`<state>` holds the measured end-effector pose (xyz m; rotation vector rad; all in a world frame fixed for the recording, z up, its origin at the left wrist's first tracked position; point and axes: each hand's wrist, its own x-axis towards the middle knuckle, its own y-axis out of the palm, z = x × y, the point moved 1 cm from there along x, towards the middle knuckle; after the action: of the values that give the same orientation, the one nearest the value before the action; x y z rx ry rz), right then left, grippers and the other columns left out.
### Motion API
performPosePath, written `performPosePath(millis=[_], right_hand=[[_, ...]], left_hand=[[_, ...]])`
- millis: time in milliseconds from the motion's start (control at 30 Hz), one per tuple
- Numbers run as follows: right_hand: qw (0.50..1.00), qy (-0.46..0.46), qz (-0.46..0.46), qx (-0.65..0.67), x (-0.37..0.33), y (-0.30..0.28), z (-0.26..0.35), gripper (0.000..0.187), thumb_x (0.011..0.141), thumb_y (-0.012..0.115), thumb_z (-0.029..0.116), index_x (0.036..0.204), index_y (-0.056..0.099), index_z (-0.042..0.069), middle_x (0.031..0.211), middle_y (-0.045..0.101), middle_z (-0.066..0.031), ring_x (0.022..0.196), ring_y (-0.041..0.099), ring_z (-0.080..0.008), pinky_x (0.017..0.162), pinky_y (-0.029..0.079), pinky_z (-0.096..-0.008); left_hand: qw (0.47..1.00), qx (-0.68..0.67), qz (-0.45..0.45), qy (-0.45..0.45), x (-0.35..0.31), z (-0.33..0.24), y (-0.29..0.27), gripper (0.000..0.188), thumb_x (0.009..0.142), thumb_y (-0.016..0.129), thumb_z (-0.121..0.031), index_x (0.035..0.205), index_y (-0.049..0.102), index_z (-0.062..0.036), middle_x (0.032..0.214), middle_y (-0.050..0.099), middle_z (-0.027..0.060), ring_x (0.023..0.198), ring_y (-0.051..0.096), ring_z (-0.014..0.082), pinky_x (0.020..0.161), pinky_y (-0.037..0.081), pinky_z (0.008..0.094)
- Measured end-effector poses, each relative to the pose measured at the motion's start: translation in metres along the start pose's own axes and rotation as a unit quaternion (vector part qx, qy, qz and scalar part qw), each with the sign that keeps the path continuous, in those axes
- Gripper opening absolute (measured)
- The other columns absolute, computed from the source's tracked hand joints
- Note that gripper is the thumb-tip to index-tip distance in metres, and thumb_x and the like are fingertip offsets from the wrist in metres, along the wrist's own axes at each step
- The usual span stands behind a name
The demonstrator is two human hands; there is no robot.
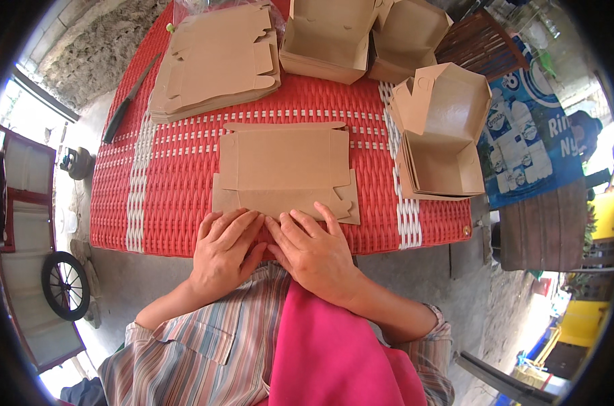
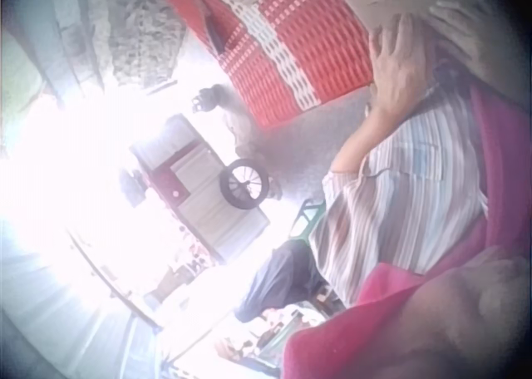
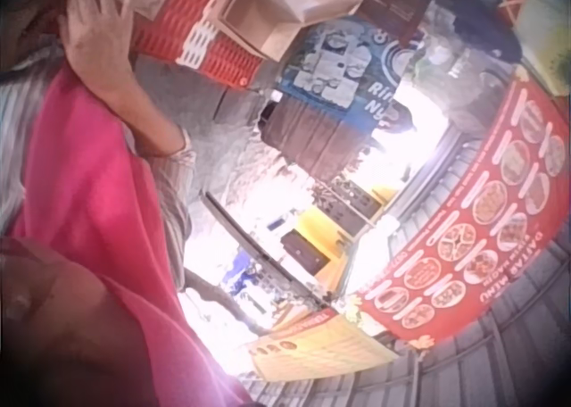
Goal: The person assembles flat cardboard food containers by folding the sides and interlocking the tabs to form a box shape. They handle the cardboard pieces by hand, folding them into a three-dimensional container and stacking the finished boxes on the table.
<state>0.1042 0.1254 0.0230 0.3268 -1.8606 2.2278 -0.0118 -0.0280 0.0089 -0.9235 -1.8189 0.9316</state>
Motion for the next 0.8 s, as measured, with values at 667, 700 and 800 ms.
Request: performPosePath(millis=[667,700,800], right_hand=[[0.998,0.011,-0.035,0.041,-0.004,0.001,-0.020,0.021,0.083,0.069,0.013,0.103,0.072,0.006,0.096,0.067,-0.0012,0.092,0.064,-0.0149,0.108,0.033,-0.0527],[0.998,0.020,-0.037,0.044,-0.005,-0.001,-0.022,0.020,0.083,0.069,0.012,0.102,0.072,0.006,0.096,0.067,-0.0014,0.092,0.064,-0.0151,0.108,0.033,-0.0529],[0.998,0.033,-0.044,0.033,-0.012,-0.005,-0.030,0.018,0.085,0.067,0.013,0.100,0.072,0.005,0.094,0.067,-0.0016,0.091,0.064,-0.0152,0.108,0.034,-0.0533]], left_hand=[[0.996,0.055,0.067,0.016,-0.002,0.009,-0.020,0.038,0.081,0.065,-0.019,0.115,0.067,-0.0022,0.125,0.058,0.0062,0.132,0.045,0.0271,0.104,0.036,0.0524],[0.996,0.060,0.064,0.017,-0.003,0.010,-0.021,0.037,0.082,0.065,-0.019,0.115,0.067,-0.0014,0.124,0.058,0.0062,0.132,0.045,0.0269,0.104,0.036,0.0529],[0.996,0.055,0.075,-0.006,-0.007,0.016,-0.023,0.037,0.082,0.065,-0.018,0.116,0.067,-0.0029,0.125,0.058,0.0064,0.133,0.045,0.0275,0.106,0.033,0.0538]])
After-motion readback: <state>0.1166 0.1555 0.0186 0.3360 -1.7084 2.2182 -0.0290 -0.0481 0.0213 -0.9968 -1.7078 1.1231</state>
